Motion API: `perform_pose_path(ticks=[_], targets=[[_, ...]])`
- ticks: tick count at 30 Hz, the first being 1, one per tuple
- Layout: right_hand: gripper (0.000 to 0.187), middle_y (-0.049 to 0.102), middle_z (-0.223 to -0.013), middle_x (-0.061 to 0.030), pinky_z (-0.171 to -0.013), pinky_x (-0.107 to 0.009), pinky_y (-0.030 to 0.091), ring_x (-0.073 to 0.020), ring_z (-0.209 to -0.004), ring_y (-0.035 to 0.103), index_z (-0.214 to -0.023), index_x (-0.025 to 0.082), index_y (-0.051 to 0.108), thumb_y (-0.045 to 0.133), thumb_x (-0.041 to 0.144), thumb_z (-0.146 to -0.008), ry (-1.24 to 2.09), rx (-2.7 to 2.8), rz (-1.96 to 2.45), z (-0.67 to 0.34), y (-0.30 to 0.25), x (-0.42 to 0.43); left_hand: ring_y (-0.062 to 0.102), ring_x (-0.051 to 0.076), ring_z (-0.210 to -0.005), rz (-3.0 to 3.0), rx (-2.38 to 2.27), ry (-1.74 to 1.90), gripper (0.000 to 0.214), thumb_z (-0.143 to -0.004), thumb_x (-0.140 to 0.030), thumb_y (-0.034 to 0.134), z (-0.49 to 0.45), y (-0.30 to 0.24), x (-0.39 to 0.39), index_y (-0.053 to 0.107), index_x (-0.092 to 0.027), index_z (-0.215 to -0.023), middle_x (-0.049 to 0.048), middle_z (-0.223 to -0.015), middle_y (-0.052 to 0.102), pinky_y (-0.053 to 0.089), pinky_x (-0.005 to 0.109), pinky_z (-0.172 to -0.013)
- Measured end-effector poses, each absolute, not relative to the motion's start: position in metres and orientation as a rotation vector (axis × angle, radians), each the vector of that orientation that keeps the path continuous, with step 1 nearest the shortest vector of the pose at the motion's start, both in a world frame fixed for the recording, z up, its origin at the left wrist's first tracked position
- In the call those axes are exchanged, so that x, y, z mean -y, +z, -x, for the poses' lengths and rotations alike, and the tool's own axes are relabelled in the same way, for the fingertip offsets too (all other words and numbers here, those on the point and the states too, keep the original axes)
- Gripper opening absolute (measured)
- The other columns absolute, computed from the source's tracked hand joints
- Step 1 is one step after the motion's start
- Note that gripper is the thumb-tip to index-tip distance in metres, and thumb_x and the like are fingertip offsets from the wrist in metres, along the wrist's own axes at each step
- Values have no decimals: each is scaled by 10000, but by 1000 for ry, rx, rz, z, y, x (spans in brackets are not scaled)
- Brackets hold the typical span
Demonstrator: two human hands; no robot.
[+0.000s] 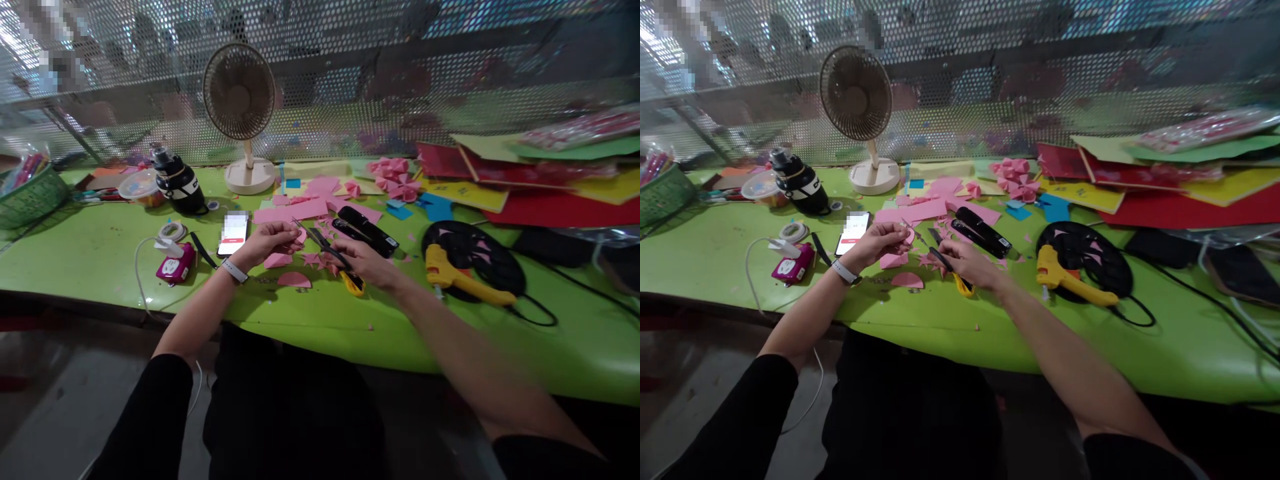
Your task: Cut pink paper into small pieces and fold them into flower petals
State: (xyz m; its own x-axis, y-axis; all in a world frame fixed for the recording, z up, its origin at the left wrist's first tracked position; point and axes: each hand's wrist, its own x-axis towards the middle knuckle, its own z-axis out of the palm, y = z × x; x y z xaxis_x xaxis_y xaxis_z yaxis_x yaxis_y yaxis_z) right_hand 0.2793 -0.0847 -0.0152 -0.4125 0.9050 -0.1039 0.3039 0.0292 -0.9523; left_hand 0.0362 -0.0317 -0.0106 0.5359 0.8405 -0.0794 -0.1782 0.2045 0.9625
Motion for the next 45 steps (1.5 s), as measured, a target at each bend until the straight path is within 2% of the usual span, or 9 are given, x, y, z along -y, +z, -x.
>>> perform_pose_path(ticks=[4,10,20,24,30,34,37,40,45], targets=[[452,605,-774,-20,-608,-304,424,-153,-673,560,-831,198,613,684,643,-797,1390,1753,1224,-280,-18,83,690,91,-648,-1158,-727,791,346,-718,-359,855,-36,-10,31,677,-116,-886,42,-757,726,557,211,-674],[471,584,-713,-11,-598,-309,443,-147,-638,554,-768,209,573,713,659,-757,1399,1708,1195,-275,-13,85,685,84,-654,-1157,-733,777,288,-755,-319,830,-36,-7,31,677,-121,-898,39,-779,728,550,201,-665],[517,560,-636,10,-529,-295,421,-131,-561,514,-720,214,543,773,675,-665,1260,1550,1220,-278,-15,79,728,113,-690,-1160,-768,770,267,-772,-302,815,-34,-7,27,674,-122,-910,52,-847,745,552,189,-623],[498,580,-640,5,-509,-289,384,-126,-539,486,-747,211,561,759,664,-691,1176,1494,1288,-281,-21,69,737,123,-716,-1037,-767,801,226,-813,-306,779,-35,-11,22,675,-126,-899,64,-827,753,566,185,-627],[468,601,-656,-29,-557,-305,385,-159,-592,516,-701,200,573,750,633,-690,966,1629,1419,-284,-25,50,737,119,-735,-920,-785,865,136,-891,-246,686,-37,-11,20,705,-111,-890,87,-836,768,580,199,-708],[347,647,-692,-40,-581,-291,384,-162,-617,548,-697,192,599,688,516,-786,796,1848,1565,-276,-12,32,748,153,-837,-914,-749,884,166,-919,-252,643,-39,-10,22,722,-108,-943,109,-923,775,587,263,-835],[255,692,-728,-53,-605,-287,377,-182,-668,599,-743,182,655,652,426,-820,528,2022,1743,-259,-3,11,749,168,-880,-892,-726,882,164,-920,-236,634,-40,-12,21,730,-109,-960,114,-968,775,573,297,-898],[248,735,-822,-86,-633,-297,387,-224,-766,645,-803,174,704,652,417,-814,267,2147,1864,-238,-1,-9,746,164,-894,-919,-690,900,160,-906,-246,655,-39,-14,19,738,-118,-953,102,-986,774,555,299,-929],[187,744,-991,-154,-841,-336,433,-274,-977,665,-834,138,733,690,314,-789,149,2285,1914,-215,-11,-24,738,159,-922,-979,-587,954,146,-824,-245,751,-36,-12,19,744,-138,-922,71,-956,775,540,291,-947]])
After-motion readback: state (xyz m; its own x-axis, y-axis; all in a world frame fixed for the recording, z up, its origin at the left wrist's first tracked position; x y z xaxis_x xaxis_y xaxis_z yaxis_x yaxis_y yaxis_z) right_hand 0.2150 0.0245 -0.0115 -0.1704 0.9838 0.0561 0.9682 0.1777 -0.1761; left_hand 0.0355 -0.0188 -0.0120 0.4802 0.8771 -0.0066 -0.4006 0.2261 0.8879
